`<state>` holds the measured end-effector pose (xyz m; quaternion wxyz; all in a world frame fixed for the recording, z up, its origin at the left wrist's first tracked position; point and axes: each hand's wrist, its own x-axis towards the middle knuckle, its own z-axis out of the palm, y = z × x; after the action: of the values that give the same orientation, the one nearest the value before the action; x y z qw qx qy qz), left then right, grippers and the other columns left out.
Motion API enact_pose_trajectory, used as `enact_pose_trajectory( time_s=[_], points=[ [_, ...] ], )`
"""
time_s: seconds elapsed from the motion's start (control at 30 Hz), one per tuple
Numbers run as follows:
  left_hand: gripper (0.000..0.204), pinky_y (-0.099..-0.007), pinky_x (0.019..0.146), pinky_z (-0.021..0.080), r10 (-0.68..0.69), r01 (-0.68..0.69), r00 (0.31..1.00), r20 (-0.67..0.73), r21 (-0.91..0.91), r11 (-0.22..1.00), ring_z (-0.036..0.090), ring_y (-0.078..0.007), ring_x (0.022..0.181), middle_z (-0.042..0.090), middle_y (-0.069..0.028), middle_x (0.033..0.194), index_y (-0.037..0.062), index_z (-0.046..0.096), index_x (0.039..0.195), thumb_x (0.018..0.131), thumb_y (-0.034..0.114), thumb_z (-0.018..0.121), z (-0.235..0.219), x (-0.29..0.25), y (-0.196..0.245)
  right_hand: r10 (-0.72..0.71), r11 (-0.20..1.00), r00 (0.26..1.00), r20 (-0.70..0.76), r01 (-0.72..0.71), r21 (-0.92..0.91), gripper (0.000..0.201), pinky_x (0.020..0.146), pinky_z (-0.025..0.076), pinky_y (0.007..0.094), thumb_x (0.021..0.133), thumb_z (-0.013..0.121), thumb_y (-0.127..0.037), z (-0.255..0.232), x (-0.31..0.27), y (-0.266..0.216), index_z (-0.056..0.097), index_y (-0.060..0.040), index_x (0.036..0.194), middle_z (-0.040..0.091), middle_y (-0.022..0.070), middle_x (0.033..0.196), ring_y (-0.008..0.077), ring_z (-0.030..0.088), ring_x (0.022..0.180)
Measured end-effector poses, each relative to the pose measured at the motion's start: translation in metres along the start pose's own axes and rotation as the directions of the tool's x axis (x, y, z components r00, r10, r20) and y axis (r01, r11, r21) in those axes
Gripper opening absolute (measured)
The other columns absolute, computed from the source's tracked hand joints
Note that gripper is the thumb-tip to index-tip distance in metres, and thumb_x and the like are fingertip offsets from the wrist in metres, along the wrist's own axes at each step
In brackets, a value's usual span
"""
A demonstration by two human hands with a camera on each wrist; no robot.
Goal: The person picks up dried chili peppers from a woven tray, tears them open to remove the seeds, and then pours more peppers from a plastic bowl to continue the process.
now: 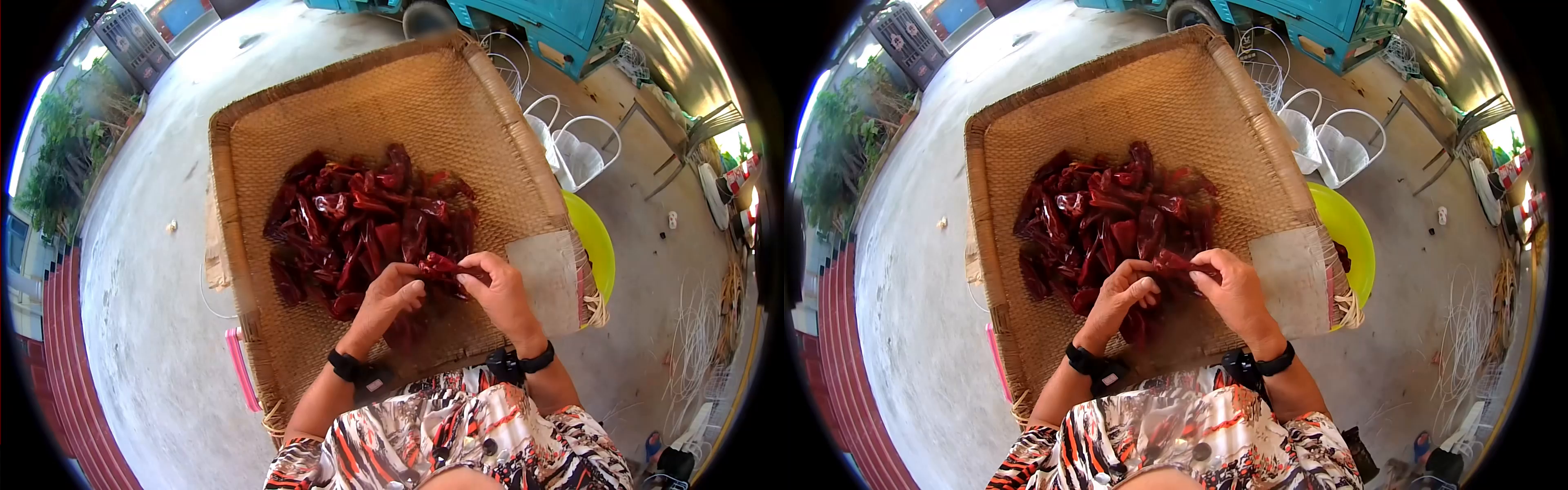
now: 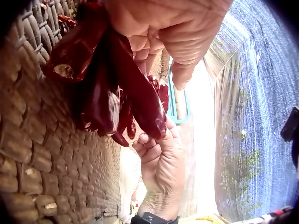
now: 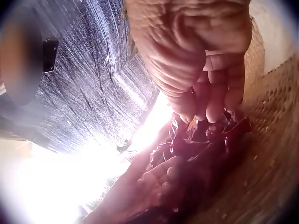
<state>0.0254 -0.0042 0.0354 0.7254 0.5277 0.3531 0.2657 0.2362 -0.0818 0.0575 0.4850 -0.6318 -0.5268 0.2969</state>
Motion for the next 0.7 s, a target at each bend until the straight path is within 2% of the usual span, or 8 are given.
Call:
enact_pose_trajectory(
  time_s=[0.17, 0.37, 0.47, 0.57, 0.67, 0.7],
  points=[
    [0.035, -0.0225, 0.070, 0.048, 0.030, -0.033, 0.999, -0.035, -0.070, 0.997, 0.061, -0.0091, 0.077, 0.066, -0.0036, 0.091, 0.0032, 0.055, 0.121, 0.099, 0.028, 0.064, 0.000, 0.000, -0.004, -0.012, 0.998, 0.999, 0.031, 0.009, 0.069, 0.016, 0.073, 0.052, 0.0254, 0.087, 0.071, -0.001, 0.002, -0.003, -0.013, 0.067, -0.0017, 0.102, 0.067, 0.0051, 0.093, 0.0111, 0.065, 0.083],
    [0.027, -0.0229, 0.071, 0.047, 0.038, -0.039, 0.999, -0.022, -0.042, 0.998, 0.059, -0.0077, 0.079, 0.066, -0.0005, 0.089, 0.0064, 0.060, 0.112, 0.099, 0.029, 0.064, -0.002, -0.002, -0.012, -0.013, 0.999, 0.988, 0.155, 0.006, 0.042, 0.016, 0.079, 0.051, 0.0296, 0.085, 0.071, -0.002, 0.007, -0.006, -0.010, 0.069, -0.0027, 0.101, 0.068, 0.0069, 0.094, 0.0158, 0.065, 0.088],
    [0.022, -0.0223, 0.074, 0.047, 0.043, -0.039, 0.998, 0.052, -0.067, 0.997, 0.058, -0.0063, 0.080, 0.066, 0.0012, 0.088, 0.0072, 0.062, 0.109, 0.100, 0.027, 0.062, -0.004, -0.003, -0.012, -0.079, 0.997, 0.986, 0.148, 0.080, -0.007, 0.017, 0.080, 0.051, 0.0300, 0.085, 0.071, -0.001, 0.007, -0.004, 0.002, 0.069, -0.0025, 0.101, 0.068, 0.0074, 0.093, 0.0170, 0.065, 0.089],
    [0.022, -0.0216, 0.076, 0.047, 0.043, -0.038, 0.991, 0.130, -0.044, 0.998, 0.058, -0.0057, 0.081, 0.066, 0.0017, 0.090, 0.0074, 0.062, 0.110, 0.100, 0.027, 0.063, -0.004, -0.004, -0.009, -0.103, 0.994, 0.981, 0.165, 0.108, -0.026, 0.015, 0.077, 0.051, 0.0278, 0.086, 0.070, 0.000, 0.006, -0.005, 0.005, 0.069, -0.0029, 0.101, 0.068, 0.0053, 0.091, 0.0143, 0.064, 0.084],
    [0.021, -0.0220, 0.076, 0.047, 0.039, -0.034, 0.996, 0.083, -0.064, 0.997, 0.058, -0.0060, 0.082, 0.066, 0.0012, 0.091, 0.0076, 0.062, 0.113, 0.100, 0.025, 0.063, -0.001, -0.002, -0.007, -0.028, 0.993, 0.995, 0.100, 0.016, 0.119, 0.016, 0.074, 0.051, 0.0305, 0.085, 0.070, -0.002, 0.002, -0.005, 0.013, 0.068, -0.0039, 0.101, 0.067, 0.0058, 0.089, 0.0171, 0.065, 0.083],
    [0.021, -0.0220, 0.075, 0.047, 0.032, -0.028, 0.997, 0.068, -0.057, 0.998, 0.059, -0.0063, 0.082, 0.066, 0.0004, 0.091, 0.0071, 0.062, 0.113, 0.100, 0.024, 0.062, -0.001, -0.001, -0.006, 0.113, 0.961, 0.989, 0.098, -0.133, 0.242, 0.016, 0.068, 0.051, 0.0264, 0.088, 0.069, -0.003, -0.007, -0.006, 0.006, 0.068, -0.0041, 0.103, 0.067, 0.0027, 0.088, 0.0126, 0.064, 0.076]
  ],
)
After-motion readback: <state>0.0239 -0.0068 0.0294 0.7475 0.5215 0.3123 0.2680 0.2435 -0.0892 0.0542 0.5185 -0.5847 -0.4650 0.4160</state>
